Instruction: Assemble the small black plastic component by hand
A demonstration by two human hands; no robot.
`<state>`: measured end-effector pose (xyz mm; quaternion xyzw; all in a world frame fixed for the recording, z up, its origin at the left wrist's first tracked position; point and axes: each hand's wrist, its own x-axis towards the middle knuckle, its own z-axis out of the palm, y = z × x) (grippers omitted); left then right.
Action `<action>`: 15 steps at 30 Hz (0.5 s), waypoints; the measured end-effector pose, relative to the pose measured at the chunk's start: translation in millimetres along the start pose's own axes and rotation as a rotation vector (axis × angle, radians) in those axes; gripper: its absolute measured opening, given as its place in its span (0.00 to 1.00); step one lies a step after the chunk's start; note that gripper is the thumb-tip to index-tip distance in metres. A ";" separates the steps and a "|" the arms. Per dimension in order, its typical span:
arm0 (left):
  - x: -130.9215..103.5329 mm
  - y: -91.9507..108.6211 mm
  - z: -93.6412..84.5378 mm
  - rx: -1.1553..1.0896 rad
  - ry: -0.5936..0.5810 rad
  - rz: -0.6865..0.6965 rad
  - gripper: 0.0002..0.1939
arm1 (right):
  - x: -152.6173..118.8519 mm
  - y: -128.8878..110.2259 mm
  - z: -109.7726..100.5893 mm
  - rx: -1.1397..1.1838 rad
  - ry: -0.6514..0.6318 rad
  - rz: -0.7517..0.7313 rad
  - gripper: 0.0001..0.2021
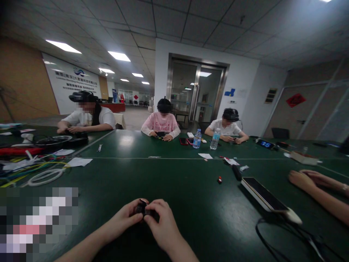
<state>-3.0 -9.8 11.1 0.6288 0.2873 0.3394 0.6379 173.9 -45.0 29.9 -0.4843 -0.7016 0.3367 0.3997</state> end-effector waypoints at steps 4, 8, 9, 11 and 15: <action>1.3 -0.7 -1.2 0.033 0.000 0.015 0.16 | -0.3 -2.5 1.3 0.003 -0.013 0.028 0.08; 0.4 1.3 -1.2 0.011 0.023 -0.004 0.17 | 1.2 0.9 5.1 0.066 0.027 0.061 0.08; -0.1 1.9 -1.0 -0.001 0.027 -0.005 0.17 | 1.7 2.5 6.1 0.069 0.028 0.063 0.09; -0.9 2.6 -0.7 -0.029 0.034 -0.008 0.17 | 2.5 6.3 7.3 0.059 0.019 0.064 0.10; -1.6 2.2 -1.2 -0.092 0.070 -0.010 0.19 | 2.8 11.9 5.9 0.046 -0.011 0.067 0.13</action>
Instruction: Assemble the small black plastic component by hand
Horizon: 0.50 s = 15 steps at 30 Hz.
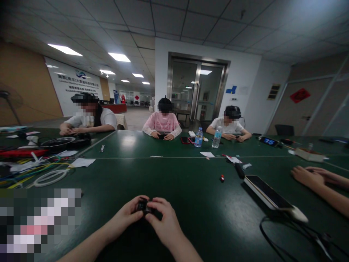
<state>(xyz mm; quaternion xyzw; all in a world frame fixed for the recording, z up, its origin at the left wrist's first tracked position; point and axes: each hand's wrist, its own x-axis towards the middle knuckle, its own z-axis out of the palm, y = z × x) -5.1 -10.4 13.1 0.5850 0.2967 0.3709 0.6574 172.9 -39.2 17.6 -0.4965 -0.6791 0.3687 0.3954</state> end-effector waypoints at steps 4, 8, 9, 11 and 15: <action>-0.2 -1.9 -2.9 -0.058 0.015 -0.016 0.19 | -1.4 -0.1 -3.0 0.010 -0.013 -0.025 0.17; -0.3 -5.0 -5.6 -0.067 0.032 -0.010 0.19 | -1.6 -0.6 -3.9 0.029 0.043 -0.076 0.18; -0.2 -5.6 -6.0 -0.069 0.035 -0.010 0.20 | -1.4 -0.5 -3.9 0.030 0.052 -0.076 0.18; 0.0 -6.1 -6.3 -0.078 0.034 -0.011 0.21 | -1.1 -0.5 -3.9 0.030 0.058 -0.066 0.18; 0.3 -3.4 -5.5 -0.088 0.018 -0.052 0.27 | -1.3 -1.9 -3.7 0.024 0.070 -0.062 0.17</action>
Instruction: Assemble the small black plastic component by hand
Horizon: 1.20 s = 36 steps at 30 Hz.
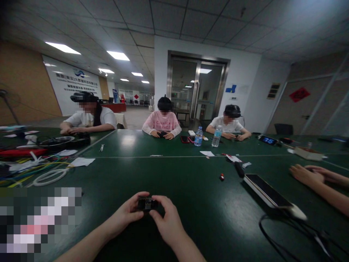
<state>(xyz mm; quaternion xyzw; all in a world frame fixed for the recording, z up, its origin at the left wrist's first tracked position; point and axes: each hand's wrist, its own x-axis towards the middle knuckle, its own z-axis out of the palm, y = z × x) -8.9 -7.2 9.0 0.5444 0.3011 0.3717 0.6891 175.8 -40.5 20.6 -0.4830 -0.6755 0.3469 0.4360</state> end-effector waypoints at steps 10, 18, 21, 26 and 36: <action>0.8 2.9 3.3 0.086 -0.013 -0.030 0.21 | -1.8 -1.2 -0.2 -0.052 0.013 -0.034 0.16; 2.2 0.5 2.4 0.060 0.003 0.010 0.22 | -1.4 -1.0 -2.1 -0.057 0.017 0.019 0.17; 1.4 0.3 4.1 0.007 0.022 0.009 0.22 | -1.1 -0.6 -1.8 -0.035 0.028 0.009 0.16; 2.0 -2.7 5.6 -0.047 0.077 -0.004 0.26 | -1.6 -1.7 -1.5 0.002 0.040 0.001 0.15; 7.8 -11.6 2.3 0.007 0.058 0.025 0.25 | -3.7 -0.6 -0.3 -0.062 0.023 -0.100 0.14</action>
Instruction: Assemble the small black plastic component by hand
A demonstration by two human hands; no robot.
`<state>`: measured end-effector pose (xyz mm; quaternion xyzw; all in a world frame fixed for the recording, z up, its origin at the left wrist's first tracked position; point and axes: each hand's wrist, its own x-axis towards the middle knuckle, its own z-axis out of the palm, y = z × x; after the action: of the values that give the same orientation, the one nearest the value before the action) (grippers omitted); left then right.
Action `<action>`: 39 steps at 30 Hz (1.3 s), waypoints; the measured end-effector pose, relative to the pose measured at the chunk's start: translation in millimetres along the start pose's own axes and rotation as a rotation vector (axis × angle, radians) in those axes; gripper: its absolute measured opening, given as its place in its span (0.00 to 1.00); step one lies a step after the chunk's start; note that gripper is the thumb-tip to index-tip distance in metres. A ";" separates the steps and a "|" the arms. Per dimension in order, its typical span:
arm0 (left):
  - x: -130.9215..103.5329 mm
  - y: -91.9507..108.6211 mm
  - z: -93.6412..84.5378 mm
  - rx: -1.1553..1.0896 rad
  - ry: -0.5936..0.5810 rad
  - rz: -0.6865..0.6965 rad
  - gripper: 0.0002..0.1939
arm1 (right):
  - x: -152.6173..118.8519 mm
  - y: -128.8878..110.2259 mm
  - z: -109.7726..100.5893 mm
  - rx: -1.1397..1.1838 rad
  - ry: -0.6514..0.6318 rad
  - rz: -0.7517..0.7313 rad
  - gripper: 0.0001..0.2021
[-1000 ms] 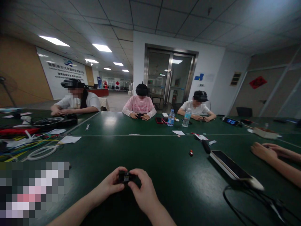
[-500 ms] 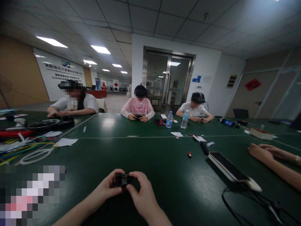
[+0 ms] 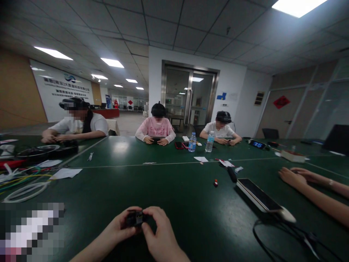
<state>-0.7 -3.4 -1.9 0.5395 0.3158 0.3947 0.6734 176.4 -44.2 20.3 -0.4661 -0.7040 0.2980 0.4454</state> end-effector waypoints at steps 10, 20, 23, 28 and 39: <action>-1.1 4.2 0.6 0.091 -0.045 0.016 0.24 | -0.6 -8.0 -1.4 -0.035 -0.061 0.030 0.12; -4.0 11.3 4.4 0.087 -0.092 -0.002 0.26 | 0.4 -10.7 -1.7 -0.070 -0.079 0.038 0.10; -3.8 9.8 3.2 0.088 -0.113 0.003 0.24 | 0.1 -9.4 -1.3 -0.069 -0.070 0.024 0.10; -5.8 8.7 3.0 0.043 -0.117 0.028 0.28 | 0.7 -6.5 0.0 -0.067 -0.053 0.026 0.11; -8.0 16.0 6.8 0.044 -0.112 -0.009 0.20 | 2.0 -6.0 -1.5 -0.051 -0.076 0.040 0.10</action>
<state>-1.8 -11.9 15.2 0.5739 0.2887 0.3540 0.6797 175.1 -44.7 26.7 -0.4795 -0.7183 0.3065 0.4001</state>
